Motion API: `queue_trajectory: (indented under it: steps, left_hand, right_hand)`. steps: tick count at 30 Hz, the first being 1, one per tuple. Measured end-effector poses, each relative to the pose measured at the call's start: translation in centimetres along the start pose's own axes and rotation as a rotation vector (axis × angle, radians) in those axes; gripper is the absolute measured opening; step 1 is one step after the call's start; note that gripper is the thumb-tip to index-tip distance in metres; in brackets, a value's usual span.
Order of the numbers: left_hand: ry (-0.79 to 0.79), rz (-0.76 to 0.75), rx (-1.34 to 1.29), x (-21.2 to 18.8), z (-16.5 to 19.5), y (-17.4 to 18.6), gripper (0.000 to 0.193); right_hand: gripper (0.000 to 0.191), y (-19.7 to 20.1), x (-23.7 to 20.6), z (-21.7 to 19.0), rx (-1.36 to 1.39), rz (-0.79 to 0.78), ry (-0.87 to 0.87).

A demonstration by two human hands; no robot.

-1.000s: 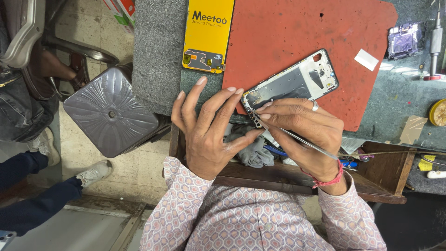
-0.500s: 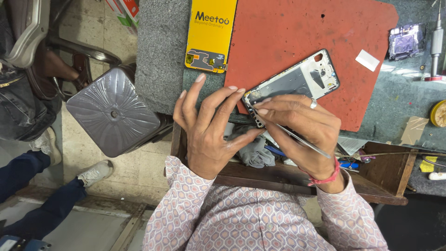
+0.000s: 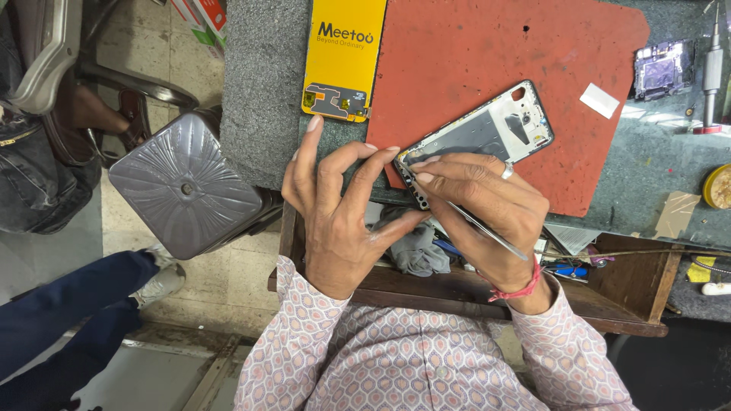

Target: The person disassembles a smartphone at a repair bench. They pry the back cover off with a metal opening tool, unscrew internal screws with a red-handled screwdriver, lift out the battery and internal components, and set the opened phone frame on the mat.

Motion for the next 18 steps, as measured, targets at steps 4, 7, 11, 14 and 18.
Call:
queue_trajectory:
  steps: [4, 7, 11, 14, 18]
  left_hand:
    - [-0.004, 0.007, -0.004, -0.07, 0.08, 0.01, 0.07]
    - [-0.003, 0.003, -0.008, -0.08, 0.07, -0.02, 0.07]
    - [-0.007, -0.003, -0.004, -0.05, -0.06, 0.02, 0.07]
    - [-0.006, -0.012, -0.007, -0.08, -0.19, 0.03, 0.071]
    - [0.007, -0.017, -0.011, -0.11, -0.27, -0.03, 0.071]
  right_hand:
    - [0.023, 0.03, -0.22, -0.07, -0.038, 0.046, -0.019]
    - [0.02, 0.17, -0.4, -0.12, -0.062, 0.089, -0.034]
    - [0.018, 0.38, -0.5, 0.05, -0.055, 0.155, -0.073]
    - [0.018, 0.27, -0.54, -0.03, -0.055, 0.174, -0.082]
    - [0.018, -0.53, -0.5, -0.34, 0.03, 0.102, -0.079]
Point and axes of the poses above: each hand's wrist, its own x-axis towards the middle knuckle, its own y-axis out of the back of the hand, z = x × y, the point moved 6 cm from there along x, towards the middle knuckle, and after that the axes turned 6 degrees about z, right-handed, at the moved point
